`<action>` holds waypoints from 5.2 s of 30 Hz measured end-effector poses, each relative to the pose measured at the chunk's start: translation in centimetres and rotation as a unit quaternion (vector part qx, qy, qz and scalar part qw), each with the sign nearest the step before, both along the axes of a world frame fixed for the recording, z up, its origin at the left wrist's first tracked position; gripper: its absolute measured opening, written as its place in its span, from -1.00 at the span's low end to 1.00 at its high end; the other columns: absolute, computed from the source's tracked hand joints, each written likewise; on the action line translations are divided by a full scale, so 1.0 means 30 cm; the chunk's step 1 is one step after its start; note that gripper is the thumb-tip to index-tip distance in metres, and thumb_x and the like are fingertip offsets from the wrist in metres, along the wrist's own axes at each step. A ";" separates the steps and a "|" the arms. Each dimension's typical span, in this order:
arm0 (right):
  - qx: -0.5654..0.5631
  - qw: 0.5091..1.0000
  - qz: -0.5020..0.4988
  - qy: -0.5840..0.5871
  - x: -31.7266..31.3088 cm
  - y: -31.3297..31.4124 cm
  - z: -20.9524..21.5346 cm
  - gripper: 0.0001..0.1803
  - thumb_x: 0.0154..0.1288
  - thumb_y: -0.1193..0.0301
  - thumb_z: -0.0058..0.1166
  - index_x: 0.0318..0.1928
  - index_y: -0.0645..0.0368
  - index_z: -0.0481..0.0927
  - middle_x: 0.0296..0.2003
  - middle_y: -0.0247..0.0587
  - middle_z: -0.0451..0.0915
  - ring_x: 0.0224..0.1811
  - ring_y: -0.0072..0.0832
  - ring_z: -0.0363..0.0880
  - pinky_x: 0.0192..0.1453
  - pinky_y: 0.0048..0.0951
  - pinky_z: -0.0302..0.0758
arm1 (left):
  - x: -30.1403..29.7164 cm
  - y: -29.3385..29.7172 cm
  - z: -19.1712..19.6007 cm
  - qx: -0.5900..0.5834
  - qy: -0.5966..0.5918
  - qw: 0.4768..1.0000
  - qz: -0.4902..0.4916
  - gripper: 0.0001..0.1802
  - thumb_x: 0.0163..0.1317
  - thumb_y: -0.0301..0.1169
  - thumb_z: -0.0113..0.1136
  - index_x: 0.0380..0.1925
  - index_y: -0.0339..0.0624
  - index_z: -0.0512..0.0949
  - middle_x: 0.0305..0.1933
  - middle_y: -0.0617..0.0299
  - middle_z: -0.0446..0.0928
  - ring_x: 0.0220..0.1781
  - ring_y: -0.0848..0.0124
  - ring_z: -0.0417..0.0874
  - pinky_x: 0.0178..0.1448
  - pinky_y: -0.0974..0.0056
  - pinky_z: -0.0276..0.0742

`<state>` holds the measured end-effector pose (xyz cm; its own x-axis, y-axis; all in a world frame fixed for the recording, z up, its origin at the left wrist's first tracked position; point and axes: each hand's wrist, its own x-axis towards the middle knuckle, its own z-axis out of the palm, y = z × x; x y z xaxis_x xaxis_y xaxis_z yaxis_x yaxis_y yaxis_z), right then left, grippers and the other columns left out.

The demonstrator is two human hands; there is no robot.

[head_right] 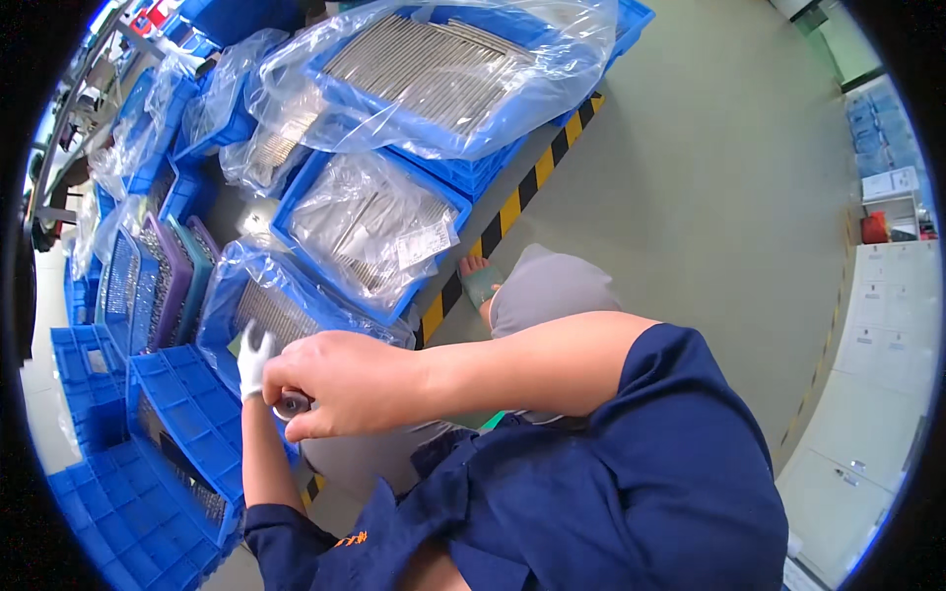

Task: Inspecting and organizing metal tubes in a manufacturing facility.

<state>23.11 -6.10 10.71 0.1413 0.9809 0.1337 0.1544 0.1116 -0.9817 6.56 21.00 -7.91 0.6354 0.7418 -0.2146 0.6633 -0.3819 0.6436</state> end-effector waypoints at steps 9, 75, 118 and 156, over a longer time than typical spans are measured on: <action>0.125 0.988 -0.088 -0.002 0.152 -0.135 0.000 -0.75 -0.09 0.42 0.15 -0.35 0.21 0.44 -0.41 -0.11 0.45 -0.30 -0.17 0.44 -0.21 -0.30 0.38 | 0.902 -0.267 0.412 0.219 -0.120 0.931 -0.265 -0.53 -0.02 -0.26 0.10 -0.06 -0.16 0.40 -0.07 -0.02 0.42 -0.01 0.14 0.43 0.07 0.24 0.30; 0.052 0.958 -0.213 0.183 0.478 -0.363 -0.071 -0.73 0.01 0.36 0.11 -0.31 0.25 0.42 -0.46 -0.16 0.41 -0.40 -0.34 0.44 -0.26 -0.41 0.38 | 1.699 -0.790 0.128 0.282 0.184 0.884 -0.324 -0.65 -0.03 -0.30 0.06 -0.21 -0.21 0.48 -0.10 -0.01 0.46 -0.05 0.18 0.51 -0.01 0.23 0.43; 0.044 0.666 -0.155 0.728 0.025 0.216 -0.057 -0.83 0.15 0.26 0.01 -0.45 0.08 0.46 -0.57 -0.36 0.46 -0.56 -0.52 0.43 -0.48 -0.51 0.41 | 0.303 -0.584 0.690 -0.443 -0.673 0.551 0.216 -0.85 0.19 -0.39 -0.08 -0.38 -0.25 0.40 -0.32 0.12 0.50 -0.07 0.19 0.49 -0.02 0.04 0.45; -0.176 0.969 0.088 0.149 -0.143 0.382 -0.210 -0.59 0.01 0.62 -0.24 -0.05 0.18 0.38 -0.37 -0.26 0.44 -0.42 -0.57 0.37 -0.32 -0.55 0.38 | -0.266 -0.458 0.503 -0.328 -0.322 0.868 0.188 -0.87 0.08 -0.39 0.08 -0.39 -0.20 0.48 -0.64 0.39 0.36 -0.66 0.66 0.29 -0.60 0.53 0.14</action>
<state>18.82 5.36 4.41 -0.0511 0.9705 -0.2356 -0.1331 -0.2404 -0.9615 -1.41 7.25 7.19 0.5194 0.7756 -0.3588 0.0840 0.3715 0.9246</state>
